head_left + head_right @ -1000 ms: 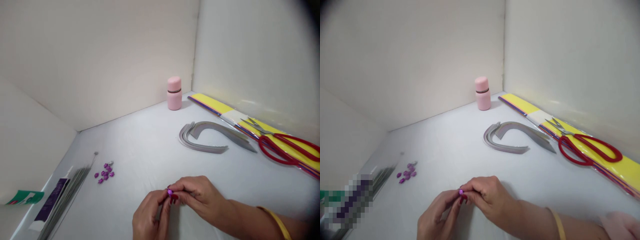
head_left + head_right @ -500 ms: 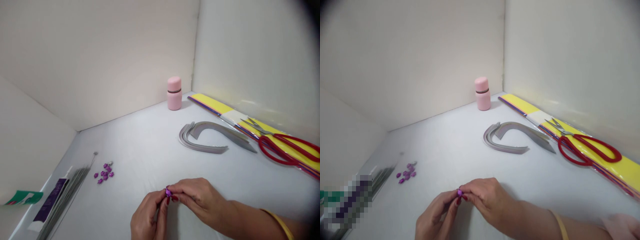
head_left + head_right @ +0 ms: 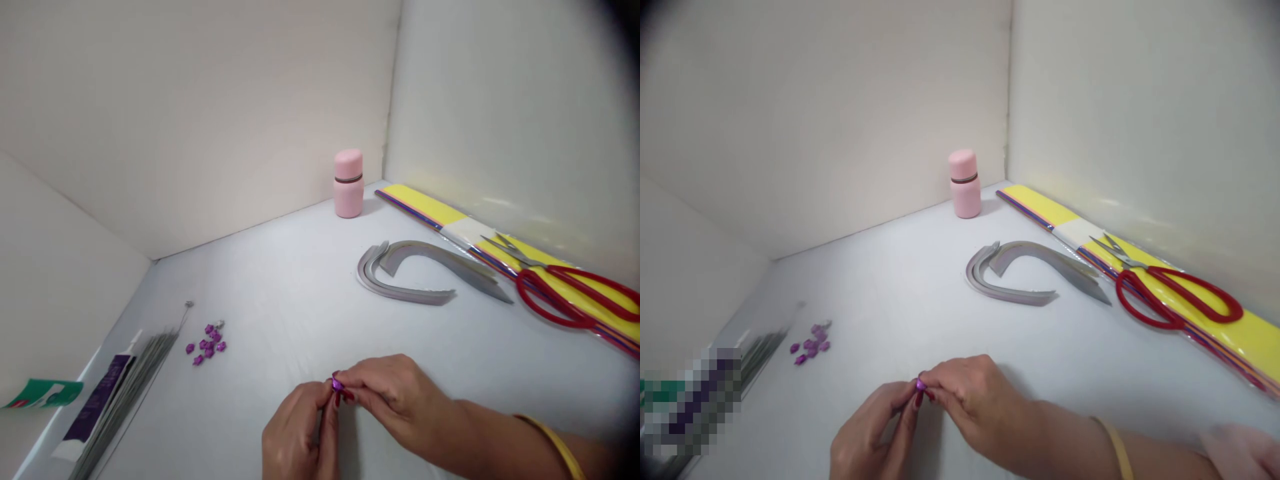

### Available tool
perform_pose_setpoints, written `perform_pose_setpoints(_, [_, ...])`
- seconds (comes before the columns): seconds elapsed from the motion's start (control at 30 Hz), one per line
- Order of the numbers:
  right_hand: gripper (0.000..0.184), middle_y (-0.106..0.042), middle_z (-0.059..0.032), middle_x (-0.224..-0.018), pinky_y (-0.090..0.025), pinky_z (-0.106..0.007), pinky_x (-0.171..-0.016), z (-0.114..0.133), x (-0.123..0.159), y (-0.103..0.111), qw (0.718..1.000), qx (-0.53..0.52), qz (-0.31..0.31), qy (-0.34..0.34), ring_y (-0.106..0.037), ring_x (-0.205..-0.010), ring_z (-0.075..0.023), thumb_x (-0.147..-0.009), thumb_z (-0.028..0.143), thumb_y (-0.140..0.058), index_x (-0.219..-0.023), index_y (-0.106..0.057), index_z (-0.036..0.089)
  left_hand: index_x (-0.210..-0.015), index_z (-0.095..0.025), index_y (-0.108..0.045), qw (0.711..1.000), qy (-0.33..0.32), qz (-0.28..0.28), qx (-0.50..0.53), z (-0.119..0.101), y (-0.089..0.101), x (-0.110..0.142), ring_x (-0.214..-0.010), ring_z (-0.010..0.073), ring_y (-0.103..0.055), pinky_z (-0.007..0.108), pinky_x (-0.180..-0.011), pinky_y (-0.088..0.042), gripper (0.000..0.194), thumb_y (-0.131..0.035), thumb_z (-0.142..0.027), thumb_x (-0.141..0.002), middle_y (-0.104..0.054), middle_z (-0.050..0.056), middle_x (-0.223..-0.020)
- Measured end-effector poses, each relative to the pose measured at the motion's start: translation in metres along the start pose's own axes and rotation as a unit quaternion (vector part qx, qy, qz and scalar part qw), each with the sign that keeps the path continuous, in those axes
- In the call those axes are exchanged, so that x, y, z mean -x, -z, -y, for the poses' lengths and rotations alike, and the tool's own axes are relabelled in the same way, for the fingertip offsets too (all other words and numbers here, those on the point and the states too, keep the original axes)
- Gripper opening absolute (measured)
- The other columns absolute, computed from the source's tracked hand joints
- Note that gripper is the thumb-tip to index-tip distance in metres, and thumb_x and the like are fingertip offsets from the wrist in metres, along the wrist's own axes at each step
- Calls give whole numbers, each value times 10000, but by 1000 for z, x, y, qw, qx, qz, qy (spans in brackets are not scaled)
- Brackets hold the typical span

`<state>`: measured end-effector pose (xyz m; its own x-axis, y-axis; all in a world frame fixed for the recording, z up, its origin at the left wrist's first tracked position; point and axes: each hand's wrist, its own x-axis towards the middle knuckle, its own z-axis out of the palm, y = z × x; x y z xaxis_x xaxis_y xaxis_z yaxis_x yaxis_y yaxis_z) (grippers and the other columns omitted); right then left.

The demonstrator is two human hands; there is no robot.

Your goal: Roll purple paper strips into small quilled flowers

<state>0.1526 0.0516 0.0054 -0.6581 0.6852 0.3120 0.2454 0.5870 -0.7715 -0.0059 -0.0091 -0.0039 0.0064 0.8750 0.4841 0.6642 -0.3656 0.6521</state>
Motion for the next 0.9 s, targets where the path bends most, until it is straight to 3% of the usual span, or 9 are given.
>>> perform_pose_setpoints(0.33, [219, -676, -45, -764, -478, -229, -632, 2, 2, -8, 997, 57, -42, 5, -623, -670, -137, -873, 124, -381, -948, -586, 139, -877, -171, -589, 996, 18, -18, -90, -3, -9, 1, -640, 124, -610, 199, -623, -451, 170, -453, -78, -833, -661, 26, -723])
perform_pose_setpoints(0.63, [228, -639, -45, -702, -474, -236, -598, 6, -1, -14, 997, 40, -69, -19, -597, -627, -137, -871, 126, -358, -907, -583, 123, -860, -166, -546, 990, 19, -13, -140, -3, -14, -2, -650, 157, -583, 267, -626, -454, 157, -403, -101, -862, -608, 37, -721])
perform_pose_setpoints(0.8, [238, -656, -28, -783, -484, -222, -675, 7, 2, -10, 996, -35, -63, -55, -613, -711, -123, -897, 179, -386, -1070, -547, 153, -874, -179, -535, 998, 40, 27, -48, -6, -4, -7, -665, 130, -583, 226, -611, -446, 154, -407, -96, -859, -604, 21, -750])
perform_pose_setpoints(0.9, [291, -667, -37, -854, -483, -230, -736, 4, 2, -6, 997, -52, -39, -35, -617, -774, -123, -912, 195, -366, -1161, -513, 166, -849, -203, -542, 997, 66, 19, 24, -8, -2, -7, -671, 118, -571, 215, -631, -431, 172, -407, -97, -859, -594, -3, -743])
